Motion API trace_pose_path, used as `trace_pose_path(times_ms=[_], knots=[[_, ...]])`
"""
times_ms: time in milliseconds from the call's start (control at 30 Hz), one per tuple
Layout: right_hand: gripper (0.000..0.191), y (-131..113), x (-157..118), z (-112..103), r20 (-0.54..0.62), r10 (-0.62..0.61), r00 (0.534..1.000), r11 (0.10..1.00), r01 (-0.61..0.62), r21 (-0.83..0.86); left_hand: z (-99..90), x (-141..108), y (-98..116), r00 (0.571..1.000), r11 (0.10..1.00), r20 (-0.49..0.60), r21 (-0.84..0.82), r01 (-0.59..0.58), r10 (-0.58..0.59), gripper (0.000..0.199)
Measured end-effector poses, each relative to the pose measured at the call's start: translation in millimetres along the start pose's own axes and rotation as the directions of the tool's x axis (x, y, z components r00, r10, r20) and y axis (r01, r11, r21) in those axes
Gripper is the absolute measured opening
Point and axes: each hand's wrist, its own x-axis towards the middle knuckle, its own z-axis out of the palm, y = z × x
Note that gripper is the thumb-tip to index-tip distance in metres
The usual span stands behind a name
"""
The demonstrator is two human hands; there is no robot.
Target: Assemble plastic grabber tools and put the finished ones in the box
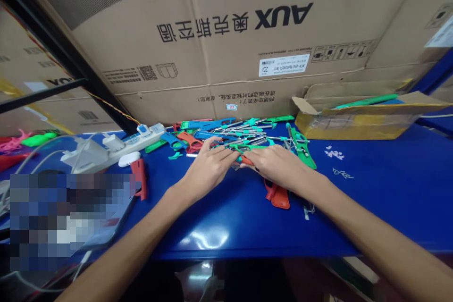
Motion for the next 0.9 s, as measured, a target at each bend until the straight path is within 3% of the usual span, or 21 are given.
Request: trace_pose_path(times_ms=[233, 367, 533, 633, 733, 833, 900], knots=[[0.047, 6.0, 2.6, -8.7, 0.006, 0.115, 0.993, 0.993, -0.115, -0.025, -7.3, -6.4, -20.1, 0.993, 0.990, 0.015, 0.088, 0.113, -0.115, 0.023], [0.044, 11.3, -1.2, -10.3, 0.032, 0.129, 0.991, 0.990, -0.130, 0.048, -7.2, -14.0, -34.5, 0.989, 0.987, 0.018, 0.074, 0.143, -0.144, 0.024], [0.039, 17.7, -2.6, -10.5, 0.013, 0.229, 0.973, 0.965, -0.229, 0.128, -7.0, -20.3, -45.9, 0.974, 0.967, -0.050, 0.119, 0.227, -0.223, 0.026], [0.041, 15.4, -1.0, -15.0, 0.000, 0.271, 0.962, 0.902, -0.254, 0.349, -10.7, -15.5, -37.4, 0.967, 0.963, -0.100, 0.112, 0.247, -0.236, 0.045], [0.042, 6.4, 2.5, -20.2, 0.058, 0.229, 0.972, 0.787, -0.220, 0.577, -15.5, -6.7, -19.6, 0.987, 0.988, -0.102, 0.081, 0.135, -0.126, 0.066], [0.045, 1.5, 5.7, -24.9, 0.138, 0.189, 0.972, 0.705, -0.232, 0.670, -16.9, -2.0, -5.1, 0.998, 0.998, -0.057, 0.056, 0.040, -0.037, 0.045], [0.043, 6.6, 5.0, -31.7, 0.111, 0.247, 0.963, 0.719, -0.259, 0.645, -14.6, -2.8, -0.6, 0.999, 0.998, 0.002, 0.032, 0.048, -0.048, 0.036]])
